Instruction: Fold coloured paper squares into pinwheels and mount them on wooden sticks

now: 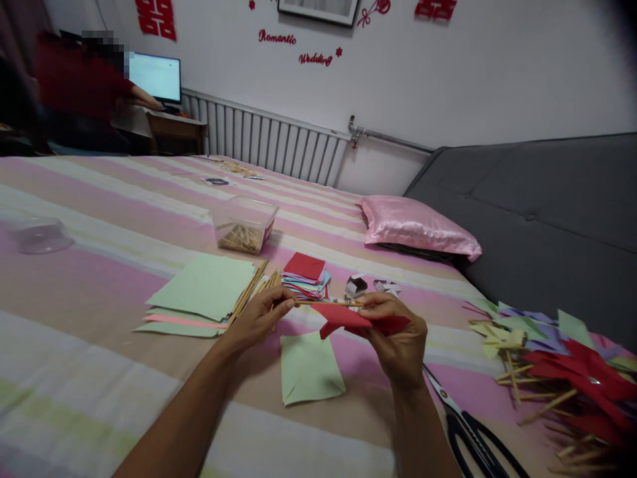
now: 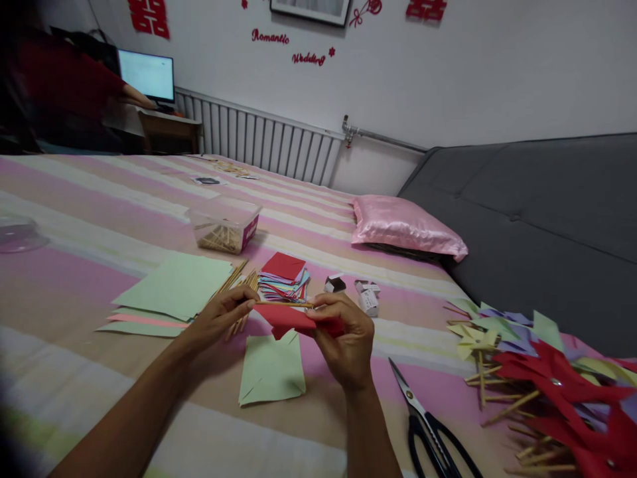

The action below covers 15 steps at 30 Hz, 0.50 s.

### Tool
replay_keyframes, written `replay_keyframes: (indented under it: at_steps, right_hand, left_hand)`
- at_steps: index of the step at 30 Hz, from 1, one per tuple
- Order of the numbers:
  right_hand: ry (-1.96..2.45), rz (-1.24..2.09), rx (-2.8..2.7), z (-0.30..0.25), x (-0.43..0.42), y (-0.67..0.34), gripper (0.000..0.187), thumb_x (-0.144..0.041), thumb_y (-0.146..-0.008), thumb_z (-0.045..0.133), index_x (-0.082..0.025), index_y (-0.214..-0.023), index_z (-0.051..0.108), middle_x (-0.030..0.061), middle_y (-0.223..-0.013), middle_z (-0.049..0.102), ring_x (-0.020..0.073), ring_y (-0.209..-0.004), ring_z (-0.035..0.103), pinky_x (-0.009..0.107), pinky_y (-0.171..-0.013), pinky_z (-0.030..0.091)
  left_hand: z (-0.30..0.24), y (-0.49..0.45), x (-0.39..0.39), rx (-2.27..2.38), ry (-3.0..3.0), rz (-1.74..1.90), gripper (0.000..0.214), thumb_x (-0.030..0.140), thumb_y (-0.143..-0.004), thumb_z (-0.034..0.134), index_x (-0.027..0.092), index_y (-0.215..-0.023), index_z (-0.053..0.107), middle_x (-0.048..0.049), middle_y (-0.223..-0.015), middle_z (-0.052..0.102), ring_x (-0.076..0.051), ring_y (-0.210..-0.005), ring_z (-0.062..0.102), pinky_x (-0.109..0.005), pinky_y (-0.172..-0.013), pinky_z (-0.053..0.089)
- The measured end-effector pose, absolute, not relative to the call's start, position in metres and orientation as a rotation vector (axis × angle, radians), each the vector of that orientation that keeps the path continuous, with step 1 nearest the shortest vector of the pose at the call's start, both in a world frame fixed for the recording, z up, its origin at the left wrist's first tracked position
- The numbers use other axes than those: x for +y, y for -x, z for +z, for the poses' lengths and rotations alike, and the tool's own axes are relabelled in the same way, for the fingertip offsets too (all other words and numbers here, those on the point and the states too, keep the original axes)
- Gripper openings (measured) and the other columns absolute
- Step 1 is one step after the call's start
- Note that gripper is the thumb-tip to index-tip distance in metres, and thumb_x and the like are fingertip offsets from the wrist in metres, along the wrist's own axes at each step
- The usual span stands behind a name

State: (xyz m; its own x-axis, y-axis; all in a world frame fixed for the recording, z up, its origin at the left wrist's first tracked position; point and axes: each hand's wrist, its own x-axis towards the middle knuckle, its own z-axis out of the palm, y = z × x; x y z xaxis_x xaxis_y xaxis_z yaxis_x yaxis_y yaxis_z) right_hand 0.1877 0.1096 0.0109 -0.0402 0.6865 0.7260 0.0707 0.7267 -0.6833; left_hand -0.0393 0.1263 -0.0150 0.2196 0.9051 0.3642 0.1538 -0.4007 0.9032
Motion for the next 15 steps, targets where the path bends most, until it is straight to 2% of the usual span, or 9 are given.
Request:
replay_keyframes:
  at_steps: [5,10,15]
  right_hand:
    - [0.626,0.515,-1.582,0.012,0.1099,-0.1897,0.009,-0.014,-0.07,0.067,-0.022,-0.074,0.067,0.0044,-0.084,0.063,0.0202,-0.083,0.062,0.035,-0.07,0.052]
    - [0.621,0.474,-1.594,0.0129,0.1104,-0.1894,0.009,-0.013,-0.07,0.067,-0.021,-0.073,0.066,0.0042,-0.082,0.062,0.0201,-0.082,0.062,0.035,-0.07,0.051]
    - [0.63,0.429,-1.598,0.0138,0.1099,-0.189,0.011,-0.011,-0.069,0.067,-0.021,-0.072,0.065,0.0035,-0.082,0.062,0.0195,-0.081,0.062,0.034,-0.07,0.05]
  left_hand:
    - [-0.0127,0.0387,0.125,0.984,-1.716,1.236,0.017,0.034,-0.082,0.051,0.019,-0.078,0.058,-0.0001,-0.071,0.055,-0.014,-0.068,0.049,-0.024,-0.058,0.038]
    - [-0.013,0.0388,0.1251,0.986,-1.726,1.252,0.019,0.035,-0.081,0.052,0.018,-0.078,0.059,-0.0018,-0.074,0.056,-0.015,-0.071,0.05,-0.025,-0.06,0.039]
    - [-0.0135,0.0391,0.1248,1.0,-1.732,1.232,0.019,0.035,-0.082,0.052,0.018,-0.079,0.059,-0.0001,-0.069,0.055,-0.013,-0.065,0.048,-0.023,-0.056,0.037]
